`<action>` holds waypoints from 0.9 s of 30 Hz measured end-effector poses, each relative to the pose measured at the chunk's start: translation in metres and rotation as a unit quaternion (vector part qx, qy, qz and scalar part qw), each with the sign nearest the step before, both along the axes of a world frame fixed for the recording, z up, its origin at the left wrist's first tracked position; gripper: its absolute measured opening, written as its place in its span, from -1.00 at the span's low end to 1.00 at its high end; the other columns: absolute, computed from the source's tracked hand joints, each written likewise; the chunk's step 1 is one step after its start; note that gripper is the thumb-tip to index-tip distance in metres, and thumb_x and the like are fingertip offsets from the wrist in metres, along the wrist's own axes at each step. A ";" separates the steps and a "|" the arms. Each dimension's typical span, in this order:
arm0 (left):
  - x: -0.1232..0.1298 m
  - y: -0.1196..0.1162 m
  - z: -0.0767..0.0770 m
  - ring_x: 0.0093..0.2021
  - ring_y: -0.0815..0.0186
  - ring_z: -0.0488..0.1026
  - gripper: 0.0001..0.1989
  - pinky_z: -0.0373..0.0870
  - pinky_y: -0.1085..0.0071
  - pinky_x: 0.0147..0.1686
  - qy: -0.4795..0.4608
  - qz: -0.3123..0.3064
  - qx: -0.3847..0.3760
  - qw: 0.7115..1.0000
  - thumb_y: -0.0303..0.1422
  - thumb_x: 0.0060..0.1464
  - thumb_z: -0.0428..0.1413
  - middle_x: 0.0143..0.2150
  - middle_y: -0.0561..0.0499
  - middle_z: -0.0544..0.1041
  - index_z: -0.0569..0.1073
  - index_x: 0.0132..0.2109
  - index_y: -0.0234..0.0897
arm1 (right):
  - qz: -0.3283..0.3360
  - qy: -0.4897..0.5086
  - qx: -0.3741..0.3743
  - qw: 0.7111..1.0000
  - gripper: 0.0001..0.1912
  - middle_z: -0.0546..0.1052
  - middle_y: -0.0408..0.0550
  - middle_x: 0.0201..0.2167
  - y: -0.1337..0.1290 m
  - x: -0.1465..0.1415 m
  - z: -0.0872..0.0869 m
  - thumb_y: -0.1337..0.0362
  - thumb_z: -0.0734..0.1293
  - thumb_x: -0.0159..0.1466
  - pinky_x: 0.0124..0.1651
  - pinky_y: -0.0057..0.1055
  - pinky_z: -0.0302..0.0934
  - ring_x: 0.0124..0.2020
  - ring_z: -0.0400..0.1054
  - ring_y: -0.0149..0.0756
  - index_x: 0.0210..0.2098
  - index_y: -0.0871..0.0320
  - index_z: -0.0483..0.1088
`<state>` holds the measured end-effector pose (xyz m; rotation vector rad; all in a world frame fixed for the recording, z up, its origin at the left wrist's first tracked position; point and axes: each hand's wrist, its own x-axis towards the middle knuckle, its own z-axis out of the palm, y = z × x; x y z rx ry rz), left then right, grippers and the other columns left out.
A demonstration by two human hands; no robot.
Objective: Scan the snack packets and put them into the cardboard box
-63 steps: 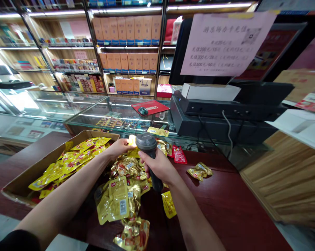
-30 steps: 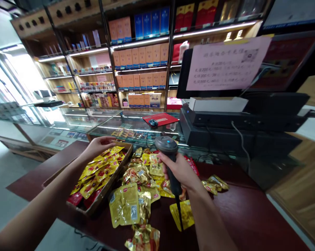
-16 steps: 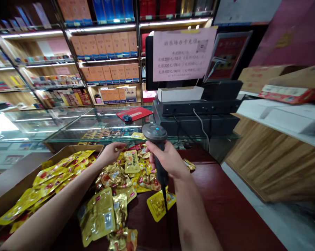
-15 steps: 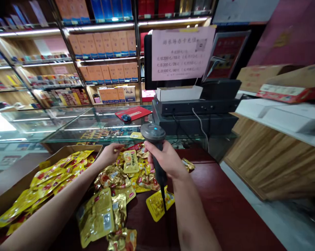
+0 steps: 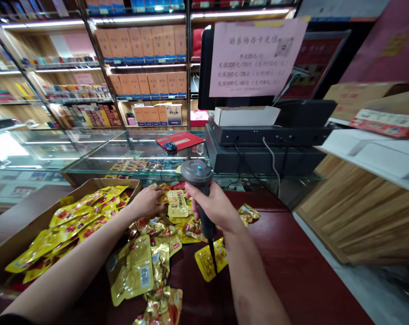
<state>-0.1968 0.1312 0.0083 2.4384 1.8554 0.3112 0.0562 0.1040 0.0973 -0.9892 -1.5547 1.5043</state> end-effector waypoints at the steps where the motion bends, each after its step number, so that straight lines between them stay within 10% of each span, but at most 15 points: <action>1: -0.004 0.001 0.002 -0.06 0.03 0.45 -0.62 0.30 0.22 0.01 -0.013 0.002 0.002 1.000 -0.28 -0.02 0.16 -0.10 -0.23 0.55 0.58 -0.03 -0.29 | -0.001 -0.003 -0.001 1.000 -0.66 0.34 -0.22 -0.69 0.000 0.000 0.000 0.00 0.33 0.24 -0.66 -0.54 0.08 -0.73 0.21 -0.49 -0.40 0.18 0.35; 11: -0.033 0.012 0.001 -0.54 0.35 0.38 -0.55 0.26 0.47 -0.48 -0.331 0.136 -0.064 0.931 0.05 -0.01 0.14 -0.56 0.07 0.46 0.56 -0.34 -0.30 | 0.021 -0.015 0.004 1.000 -0.63 0.34 -0.24 -0.70 0.001 -0.010 -0.006 -0.02 0.34 0.23 -0.66 -0.54 0.09 -0.73 0.22 -0.49 -0.40 0.19 0.36; 20: -0.029 0.011 0.008 -0.43 0.42 0.44 -0.45 0.42 0.47 -0.37 -0.626 0.162 -0.241 0.724 -0.22 -0.51 0.47 -0.42 0.09 0.53 0.53 -0.27 -0.31 | 0.025 -0.032 -0.011 0.999 -0.67 0.34 -0.24 -0.69 -0.001 -0.018 -0.012 0.00 0.34 0.24 -0.69 -0.53 0.10 -0.74 0.23 -0.47 -0.37 0.16 0.33; 27: -0.031 0.012 0.009 -0.45 0.44 0.45 -0.54 0.38 0.53 -0.44 -0.640 0.144 -0.244 0.715 -0.20 -0.42 0.46 -0.35 0.03 0.58 0.57 -0.31 -0.31 | 0.057 -0.051 -0.018 0.997 -0.73 0.34 -0.24 -0.71 -0.007 -0.036 -0.018 0.07 0.32 0.25 -0.69 -0.52 0.13 -0.76 0.25 -0.45 -0.40 0.14 0.32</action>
